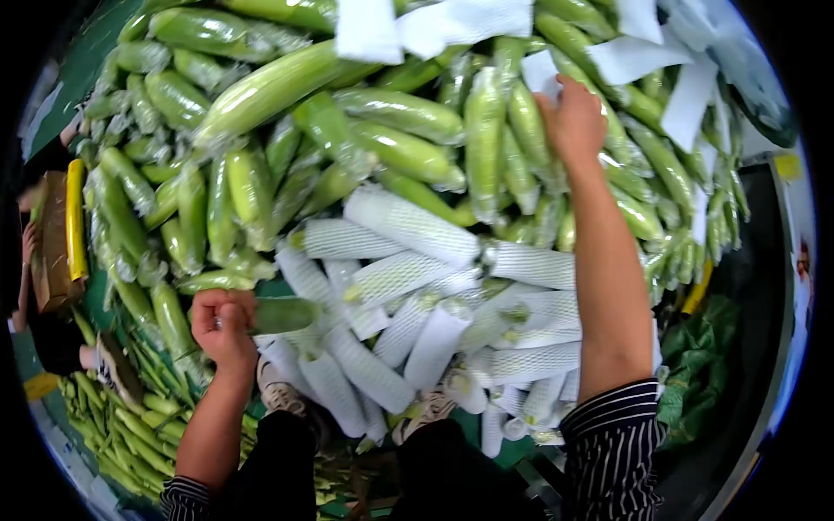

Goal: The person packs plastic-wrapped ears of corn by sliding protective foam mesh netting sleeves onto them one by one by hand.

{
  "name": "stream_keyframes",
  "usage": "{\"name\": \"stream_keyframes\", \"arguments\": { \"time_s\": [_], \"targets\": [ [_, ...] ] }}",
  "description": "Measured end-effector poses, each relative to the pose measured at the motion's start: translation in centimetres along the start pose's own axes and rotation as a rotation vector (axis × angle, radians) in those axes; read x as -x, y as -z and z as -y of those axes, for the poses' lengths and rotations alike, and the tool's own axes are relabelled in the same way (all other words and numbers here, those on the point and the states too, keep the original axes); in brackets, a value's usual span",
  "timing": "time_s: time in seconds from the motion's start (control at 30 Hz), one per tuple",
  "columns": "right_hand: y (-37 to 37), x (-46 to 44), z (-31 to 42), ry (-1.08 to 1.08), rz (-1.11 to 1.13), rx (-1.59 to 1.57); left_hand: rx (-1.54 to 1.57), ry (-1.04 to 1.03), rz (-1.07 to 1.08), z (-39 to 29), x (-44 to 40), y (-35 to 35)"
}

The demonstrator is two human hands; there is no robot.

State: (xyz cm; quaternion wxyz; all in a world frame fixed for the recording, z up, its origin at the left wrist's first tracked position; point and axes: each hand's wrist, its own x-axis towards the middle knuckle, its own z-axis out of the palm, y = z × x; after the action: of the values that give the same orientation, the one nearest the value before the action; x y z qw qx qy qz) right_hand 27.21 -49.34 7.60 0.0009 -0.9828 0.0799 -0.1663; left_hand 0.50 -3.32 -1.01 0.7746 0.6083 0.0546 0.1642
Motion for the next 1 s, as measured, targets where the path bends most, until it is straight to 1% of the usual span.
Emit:
{"name": "stream_keyframes", "arguments": {
  "time_s": [0.03,0.07,0.13,0.17,0.2,0.27,0.3,0.37,0.4,0.43,0.47,0.53,0.57,0.6,0.63,0.67,0.7,0.73,0.77,0.8,0.83,0.87,0.9,0.97,1.0],
  "targets": [
    [-0.2,0.2,0.4,-0.194,0.132,-0.159,-0.011,-0.113,0.089,-0.6,-0.3,0.0],
    [-1.9,0.2,-1.2,-0.098,0.056,-0.101,-0.015,-0.222,0.176,-1.1,-0.5,0.0],
    [-3.4,0.5,-2.4,0.122,-0.162,0.051,-0.1,-0.127,0.079,-0.5,-0.1,0.6],
    [-3.6,0.1,-2.7,0.166,-0.163,0.003,-0.142,-0.086,0.038,0.2,0.1,0.9],
    [-4.0,-0.3,-3.0,0.149,-0.105,-0.052,-0.351,-0.033,0.002,2.5,0.6,2.4],
    [-3.4,-1.3,-3.1,0.109,0.013,-0.145,-0.523,0.022,0.197,2.8,1.0,3.0],
    [-3.0,-1.7,-3.4,0.09,0.103,-0.148,-0.546,-0.009,0.264,2.6,0.7,2.6],
    [-2.5,-1.9,-3.5,0.144,0.154,-0.038,-0.588,-0.086,0.384,2.0,0.0,1.5],
    [-2.2,-2.1,-3.5,0.168,0.174,0.015,-0.514,0.036,0.332,1.9,0.3,1.4],
    [-1.2,-0.9,-2.3,0.198,0.007,0.012,-0.435,0.157,0.284,1.8,0.7,1.4],
    [1.0,0.7,-0.2,0.181,-0.071,-0.088,-0.352,0.28,0.235,1.9,1.0,1.3],
    [6.1,5.2,5.1,0.163,-0.218,-0.285,-0.405,0.125,0.181,2.6,1.1,2.0],
    [7.5,8.7,7.6,0.04,-0.115,-0.457,-0.429,0.05,0.152,2.9,1.3,2.3],
    [7.9,12.4,9.9,0.021,-0.009,-0.634,-0.421,0.037,0.154,3.1,1.3,2.5],
    [7.7,17.0,12.9,0.096,0.226,-0.827,-0.409,0.041,0.142,3.2,1.3,2.7],
    [7.4,21.5,16.3,0.156,0.509,-0.996,-0.395,0.053,0.138,3.2,1.2,2.9],
    [6.8,25.6,19.5,0.174,0.752,-1.129,-0.536,-0.056,0.197,2.7,0.7,2.9],
    [6.3,28.6,21.9,0.161,0.903,-1.24,-0.671,-0.175,0.248,2.5,0.3,2.8],
    [5.8,30.8,23.6,0.127,0.984,-1.343,-0.629,-0.088,0.231,2.9,0.9,3.0],
    [5.3,32.1,24.3,0.116,0.993,-1.441,-0.636,-0.048,0.229,2.7,1.4,2.8],
    [4.9,32.9,24.8,0.111,1.0,-1.546,-0.559,0.002,0.192,2.2,1.8,2.4],
    [4.4,33.3,25.1,0.12,1.004,-1.654,-0.584,-0.036,0.171,1.8,1.8,1.8],
    [4.1,33.0,25.1,0.043,1.097,-1.716,-0.609,-0.074,0.148,1.0,1.6,0.8],
    [3.6,32.7,25.0,-0.12,1.306,-1.835,-0.546,-0.064,0.336,1.6,1.5,2.4],
    [3.5,32.2,24.8,-0.142,1.314,-1.84,-0.516,-0.065,0.424,2.3,1.3,3.8]
  ]
}}
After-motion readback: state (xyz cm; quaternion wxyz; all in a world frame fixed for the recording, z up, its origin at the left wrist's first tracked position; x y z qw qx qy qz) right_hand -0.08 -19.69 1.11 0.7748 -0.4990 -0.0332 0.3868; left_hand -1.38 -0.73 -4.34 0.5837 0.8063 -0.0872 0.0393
